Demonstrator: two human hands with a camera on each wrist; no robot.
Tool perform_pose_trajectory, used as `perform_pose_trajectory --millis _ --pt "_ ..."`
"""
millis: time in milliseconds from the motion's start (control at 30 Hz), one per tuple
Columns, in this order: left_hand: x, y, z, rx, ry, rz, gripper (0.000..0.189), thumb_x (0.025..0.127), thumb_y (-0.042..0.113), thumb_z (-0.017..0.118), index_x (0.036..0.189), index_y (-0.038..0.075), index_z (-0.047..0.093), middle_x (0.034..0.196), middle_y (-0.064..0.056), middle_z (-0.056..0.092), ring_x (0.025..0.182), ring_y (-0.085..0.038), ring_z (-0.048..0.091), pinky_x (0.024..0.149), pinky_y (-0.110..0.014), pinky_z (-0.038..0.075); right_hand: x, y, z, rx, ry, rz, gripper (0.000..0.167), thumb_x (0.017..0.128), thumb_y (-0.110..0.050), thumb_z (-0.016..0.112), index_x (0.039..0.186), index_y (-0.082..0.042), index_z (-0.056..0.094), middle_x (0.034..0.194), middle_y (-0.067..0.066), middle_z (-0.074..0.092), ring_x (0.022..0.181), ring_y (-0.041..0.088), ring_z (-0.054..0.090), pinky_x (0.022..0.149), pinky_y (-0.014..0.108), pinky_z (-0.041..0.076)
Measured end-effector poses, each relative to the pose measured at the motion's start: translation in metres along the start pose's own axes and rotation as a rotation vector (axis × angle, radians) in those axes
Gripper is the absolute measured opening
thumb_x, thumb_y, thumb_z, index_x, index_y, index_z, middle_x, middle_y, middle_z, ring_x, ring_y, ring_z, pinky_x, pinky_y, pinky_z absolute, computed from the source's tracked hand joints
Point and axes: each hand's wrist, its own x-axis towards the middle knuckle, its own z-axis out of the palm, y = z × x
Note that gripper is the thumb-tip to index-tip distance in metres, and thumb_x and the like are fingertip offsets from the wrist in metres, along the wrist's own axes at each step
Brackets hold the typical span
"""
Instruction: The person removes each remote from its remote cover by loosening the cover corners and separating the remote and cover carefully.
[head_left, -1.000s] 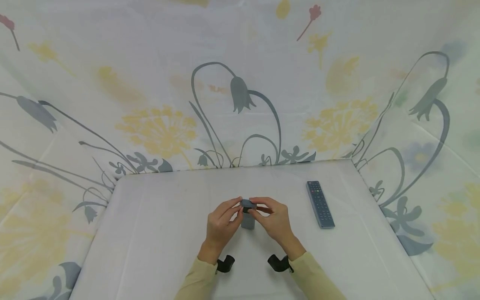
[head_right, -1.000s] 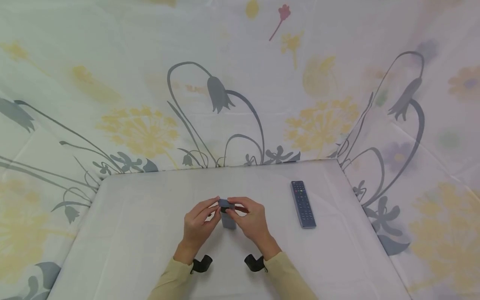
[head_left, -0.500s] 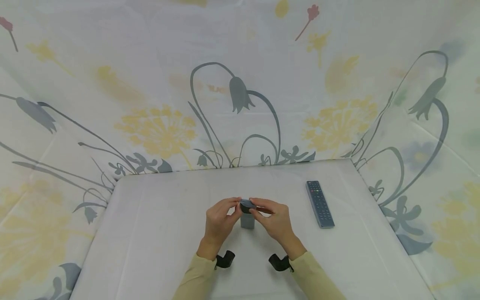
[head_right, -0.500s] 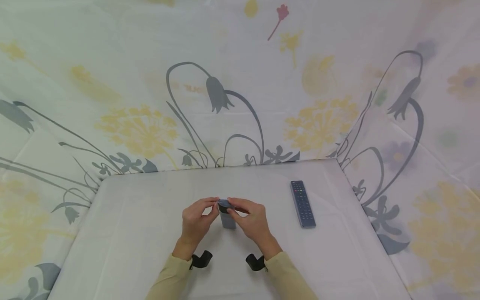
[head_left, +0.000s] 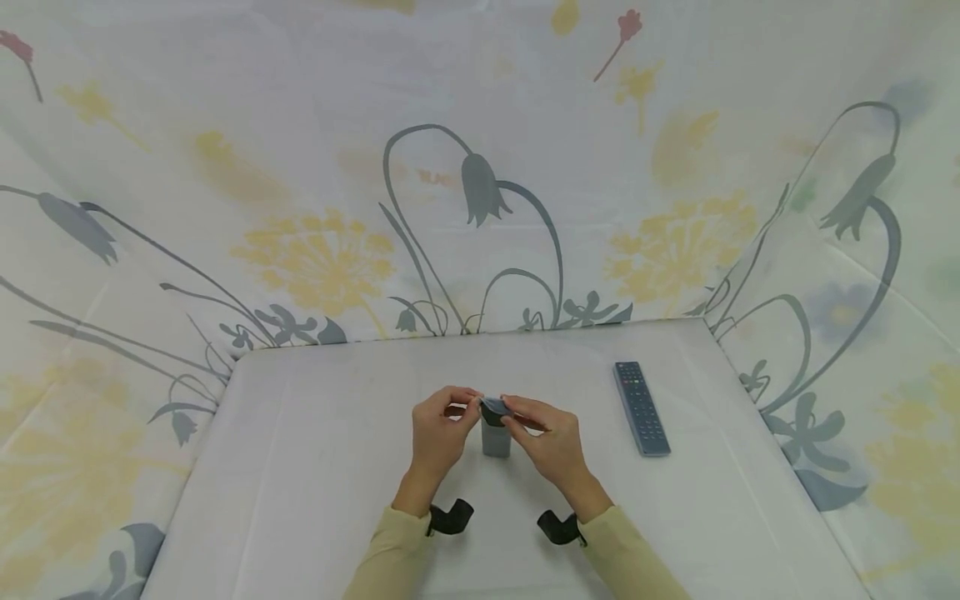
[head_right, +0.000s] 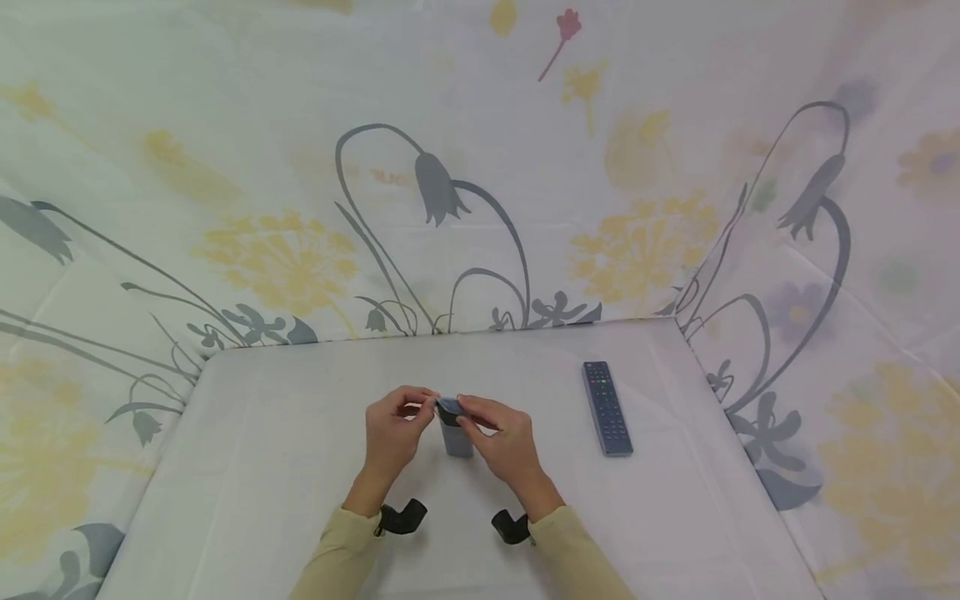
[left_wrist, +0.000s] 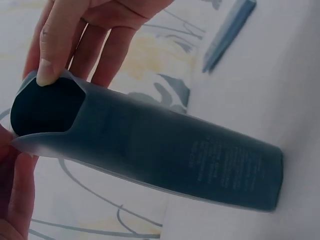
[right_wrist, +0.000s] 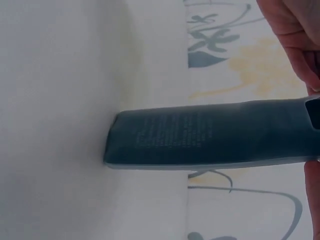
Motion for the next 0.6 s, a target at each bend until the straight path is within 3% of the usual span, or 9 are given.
perform_pose_trajectory --millis 200,433,600 --pt "0.009 0.029 -0.003 -0.076 -0.002 -0.156 0.01 0.081 -0.017 0.071 0.079 -0.009 0.065 0.084 -0.022 0.071 0.075 -0.034 0.071 0.061 -0.027 0.057 -0.001 0.001 -0.003 -0.112 -0.035 -0.113 0.036 0.079 0.011 0.077 0.114 0.008 0.07 0.108 0.019 0.072 0.094 0.031 0.072 0.074 0.023 0.055" --pt "0.011 0.032 -0.002 -0.097 -0.013 -0.247 0.007 0.085 -0.012 0.07 0.082 -0.009 0.065 0.087 -0.022 0.071 0.077 -0.023 0.07 0.064 -0.021 0.055 -0.002 0.002 -0.004 -0.269 -0.022 -0.218 0.028 0.099 -0.014 0.063 0.116 0.007 0.07 0.11 0.018 0.071 0.096 0.031 0.071 0.075 0.027 0.055" --pt "0.014 0.031 -0.004 -0.134 -0.05 -0.362 0.006 0.087 -0.009 0.07 0.083 -0.01 0.065 0.091 -0.022 0.071 0.076 -0.013 0.068 0.065 -0.021 0.055 -0.002 0.002 -0.002 -0.285 -0.011 -0.22 0.032 0.102 -0.02 0.058 0.115 0.007 0.07 0.111 0.018 0.071 0.096 0.031 0.071 0.077 0.028 0.055"
